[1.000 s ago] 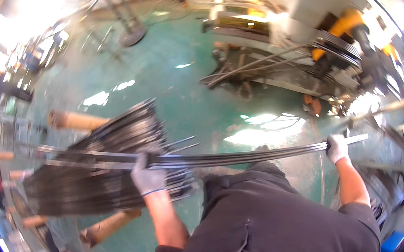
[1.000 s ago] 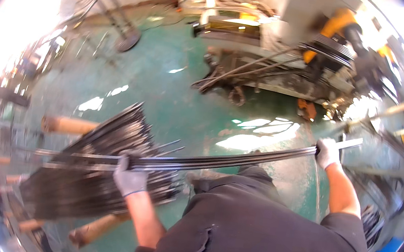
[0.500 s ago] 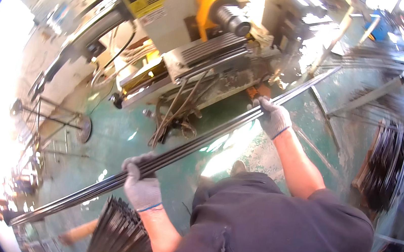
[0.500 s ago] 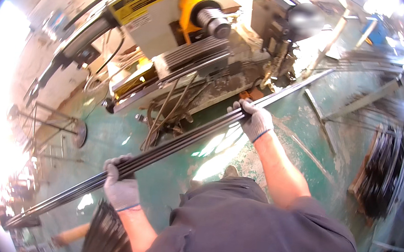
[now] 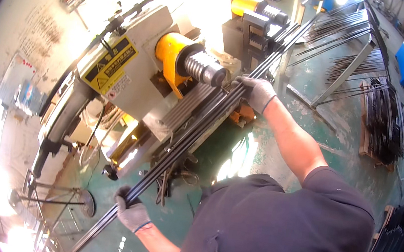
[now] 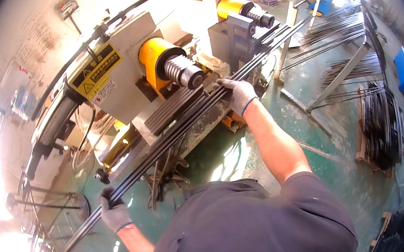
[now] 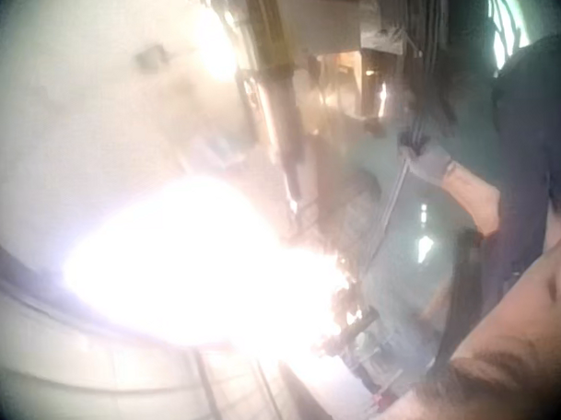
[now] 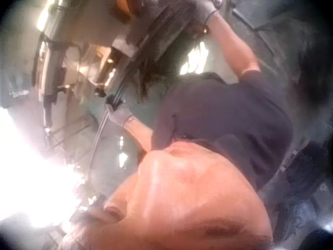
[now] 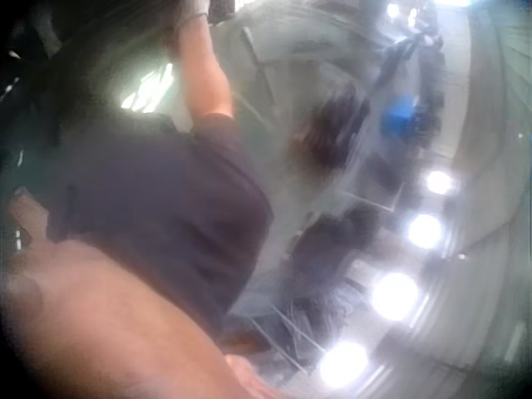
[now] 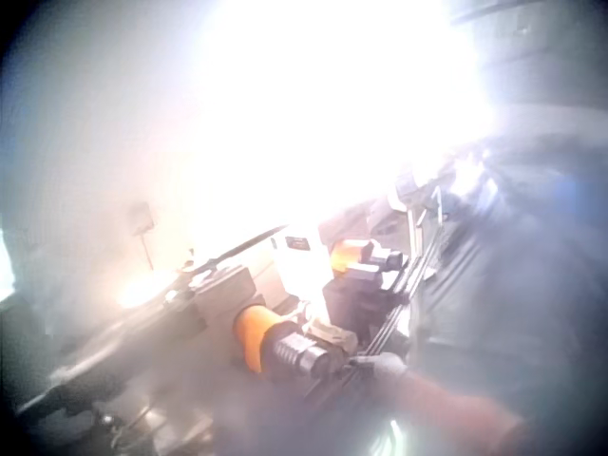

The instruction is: The person picks up bundles of long, thin metal rods from a floor pile and feeds them into a yellow and gray bending machine. They guide the rods through the machine's rollers to bend them and then remove the finished pieces, repeating the process continuously.

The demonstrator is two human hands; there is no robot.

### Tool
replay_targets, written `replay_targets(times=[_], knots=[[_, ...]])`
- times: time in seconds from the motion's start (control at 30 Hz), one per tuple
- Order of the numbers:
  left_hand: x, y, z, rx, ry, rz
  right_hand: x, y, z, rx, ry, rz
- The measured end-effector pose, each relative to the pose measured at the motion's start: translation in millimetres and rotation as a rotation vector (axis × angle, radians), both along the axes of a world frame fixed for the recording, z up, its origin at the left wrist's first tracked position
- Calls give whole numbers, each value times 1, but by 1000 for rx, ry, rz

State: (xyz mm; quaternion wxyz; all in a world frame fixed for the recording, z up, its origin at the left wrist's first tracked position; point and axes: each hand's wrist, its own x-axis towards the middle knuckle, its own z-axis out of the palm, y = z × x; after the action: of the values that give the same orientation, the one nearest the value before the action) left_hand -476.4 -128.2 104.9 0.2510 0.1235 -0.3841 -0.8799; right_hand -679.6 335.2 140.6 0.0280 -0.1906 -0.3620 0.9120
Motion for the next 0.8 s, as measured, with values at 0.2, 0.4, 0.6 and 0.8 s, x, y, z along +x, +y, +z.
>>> replay_targets(times=[0.2,0.4,0.6,0.8], knots=[[-60,23,-13,352,-47,-133,-75,22,4,100,-35,-99],[-77,-30,-8,303,-131,-7,-124,49,4,360,-230,-117],[-91,-13,2,198,-172,0,-143,46,-8,285,-192,-292],[-96,44,7,141,-216,-56,-105,-16,-10,76,-140,-236]])
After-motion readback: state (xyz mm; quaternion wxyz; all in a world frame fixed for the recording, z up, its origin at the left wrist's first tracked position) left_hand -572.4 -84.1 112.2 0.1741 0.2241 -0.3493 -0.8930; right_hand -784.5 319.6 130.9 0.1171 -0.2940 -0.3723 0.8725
